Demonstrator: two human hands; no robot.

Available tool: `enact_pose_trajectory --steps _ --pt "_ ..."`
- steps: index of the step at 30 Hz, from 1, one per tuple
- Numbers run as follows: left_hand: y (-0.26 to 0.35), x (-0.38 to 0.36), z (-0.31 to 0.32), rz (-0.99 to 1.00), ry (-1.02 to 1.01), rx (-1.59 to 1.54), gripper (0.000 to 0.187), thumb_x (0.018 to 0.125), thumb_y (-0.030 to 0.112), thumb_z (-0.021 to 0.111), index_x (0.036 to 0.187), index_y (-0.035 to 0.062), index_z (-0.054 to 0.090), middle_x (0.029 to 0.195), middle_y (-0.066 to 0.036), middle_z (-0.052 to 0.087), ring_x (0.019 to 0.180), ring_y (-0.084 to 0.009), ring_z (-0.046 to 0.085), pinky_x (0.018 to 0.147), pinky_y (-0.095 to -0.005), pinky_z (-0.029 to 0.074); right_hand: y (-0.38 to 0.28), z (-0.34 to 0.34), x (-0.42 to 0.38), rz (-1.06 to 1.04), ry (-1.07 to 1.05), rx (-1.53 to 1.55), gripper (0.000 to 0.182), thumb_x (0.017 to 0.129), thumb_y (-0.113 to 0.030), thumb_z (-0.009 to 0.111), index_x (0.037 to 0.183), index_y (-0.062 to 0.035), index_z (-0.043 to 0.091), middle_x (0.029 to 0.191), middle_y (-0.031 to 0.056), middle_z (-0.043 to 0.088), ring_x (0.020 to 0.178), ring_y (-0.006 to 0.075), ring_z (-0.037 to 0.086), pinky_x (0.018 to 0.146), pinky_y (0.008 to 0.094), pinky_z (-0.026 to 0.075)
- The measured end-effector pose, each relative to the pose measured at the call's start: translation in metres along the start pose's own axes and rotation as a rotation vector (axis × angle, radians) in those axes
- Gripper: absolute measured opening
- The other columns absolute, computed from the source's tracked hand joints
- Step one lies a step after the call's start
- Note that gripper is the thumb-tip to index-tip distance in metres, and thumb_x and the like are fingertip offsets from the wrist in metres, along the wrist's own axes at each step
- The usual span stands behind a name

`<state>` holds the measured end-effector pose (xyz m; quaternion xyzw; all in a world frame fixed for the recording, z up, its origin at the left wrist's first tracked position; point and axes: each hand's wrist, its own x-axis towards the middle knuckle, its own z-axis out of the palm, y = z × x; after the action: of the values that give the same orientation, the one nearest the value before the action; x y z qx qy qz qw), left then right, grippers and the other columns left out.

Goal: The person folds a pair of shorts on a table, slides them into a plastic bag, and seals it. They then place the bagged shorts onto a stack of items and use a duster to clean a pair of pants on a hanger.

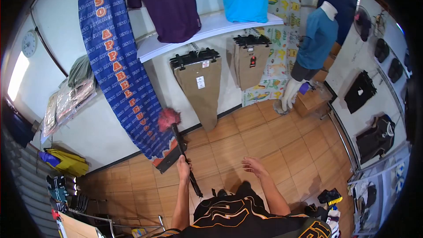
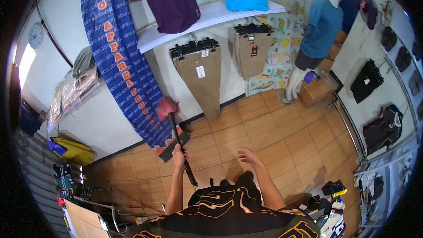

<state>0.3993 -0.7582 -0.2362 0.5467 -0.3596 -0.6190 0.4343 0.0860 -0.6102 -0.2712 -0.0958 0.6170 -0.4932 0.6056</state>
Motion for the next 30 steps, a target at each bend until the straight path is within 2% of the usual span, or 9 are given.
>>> enact_pose_trajectory --steps 3,4,7,9,11,16,18,25,30 --pt "0.002 0.021 -0.005 0.076 -0.022 0.176 0.045 0.106 0.037 0.046 0.134 0.0029 0.054 0.08 -0.004 0.056 0.056 -0.0061 0.045 0.047 -0.0245 0.038 -0.038 0.014 0.053 0.069 -0.027 -0.131 0.032 0.096 -0.028 0.062 0.118 -0.005 0.058 0.102 0.0088 0.067 0.085 0.0172 0.066 0.07 0.0308 0.054" --pt "0.014 0.016 0.004 0.152 0.035 0.178 0.039 0.105 0.039 0.047 0.103 0.0037 0.063 0.072 -0.001 0.056 0.048 -0.0052 0.043 0.042 -0.0235 0.035 -0.048 0.015 0.084 -0.021 -0.058 -0.137 0.033 0.095 -0.024 0.064 0.119 -0.0037 0.058 0.103 0.0093 0.067 0.082 0.0169 0.066 0.069 0.0305 0.054" --pt "0.014 0.034 0.003 0.211 0.056 0.313 0.04 0.104 0.039 0.048 0.097 0.0031 0.065 0.067 -0.001 0.055 0.05 -0.0056 0.043 0.045 -0.0254 0.036 -0.121 0.046 0.129 -0.344 -0.048 -0.263 0.031 0.091 -0.013 0.067 0.119 -0.0015 0.061 0.1 0.0098 0.068 0.077 0.0173 0.067 0.068 0.0302 0.054" --pt "0.011 0.044 0.008 0.245 0.098 0.365 0.039 0.104 0.037 0.049 0.101 0.0016 0.065 0.066 -0.002 0.056 0.052 -0.0072 0.046 0.049 -0.027 0.038 -0.168 0.057 0.201 -0.608 -0.066 -0.531 0.03 0.088 -0.019 0.069 0.11 -0.0003 0.064 0.086 0.0122 0.07 0.073 0.0223 0.067 0.064 0.0355 0.053" --pt "0.013 0.053 0.019 0.314 0.124 0.488 0.039 0.103 0.034 0.051 0.109 -0.0013 0.066 0.065 -0.004 0.057 0.058 -0.0106 0.051 0.056 -0.0302 0.042 -0.229 0.084 0.254 -0.991 0.009 -0.718 0.028 0.085 -0.017 0.07 0.108 -0.0004 0.064 0.088 0.017 0.072 0.077 0.0315 0.069 0.071 0.0397 0.055" --pt "0.015 0.051 0.077 0.232 0.332 0.48 0.04 0.102 0.031 0.052 0.121 -0.0018 0.064 0.071 -0.007 0.061 0.068 -0.0134 0.058 0.064 -0.0314 0.047 -0.383 0.165 0.33 -1.224 0.014 -0.988 0.036 0.081 -0.01 0.069 0.114 -0.0023 0.059 0.1 0.0177 0.069 0.094 0.038 0.066 0.085 0.045 0.052" --pt "0.021 0.049 0.101 0.172 0.378 0.457 0.043 0.102 0.031 0.053 0.126 -0.0035 0.061 0.074 -0.009 0.064 0.072 -0.0138 0.06 0.067 -0.0306 0.048 -0.419 0.186 0.361 -1.498 0.076 -1.081 0.04 0.079 -0.01 0.071 0.116 -0.006 0.058 0.107 0.0158 0.067 0.105 0.0388 0.061 0.091 0.0484 0.048" --pt "0.015 0.052 0.154 0.109 0.58 0.447 0.046 0.1 0.032 0.056 0.128 -0.0043 0.06 0.074 -0.01 0.066 0.068 -0.0136 0.06 0.063 -0.0315 0.048 -0.455 0.218 0.408 -1.571 -0.034 -1.286 0.039 0.078 -0.016 0.076 0.112 -0.0071 0.06 0.101 0.0159 0.065 0.102 0.0368 0.061 0.083 0.0498 0.048" --pt "0.016 0.049 0.171 0.141 0.718 0.385 0.043 0.1 0.031 0.056 0.125 -0.0039 0.062 0.072 -0.01 0.064 0.064 -0.0135 0.058 0.061 -0.0319 0.047 -0.476 0.218 0.394 -1.424 -0.216 -1.273 0.028 0.083 -0.017 0.073 0.106 -0.0039 0.063 0.102 0.0186 0.068 0.095 0.0401 0.064 0.082 0.0486 0.05"
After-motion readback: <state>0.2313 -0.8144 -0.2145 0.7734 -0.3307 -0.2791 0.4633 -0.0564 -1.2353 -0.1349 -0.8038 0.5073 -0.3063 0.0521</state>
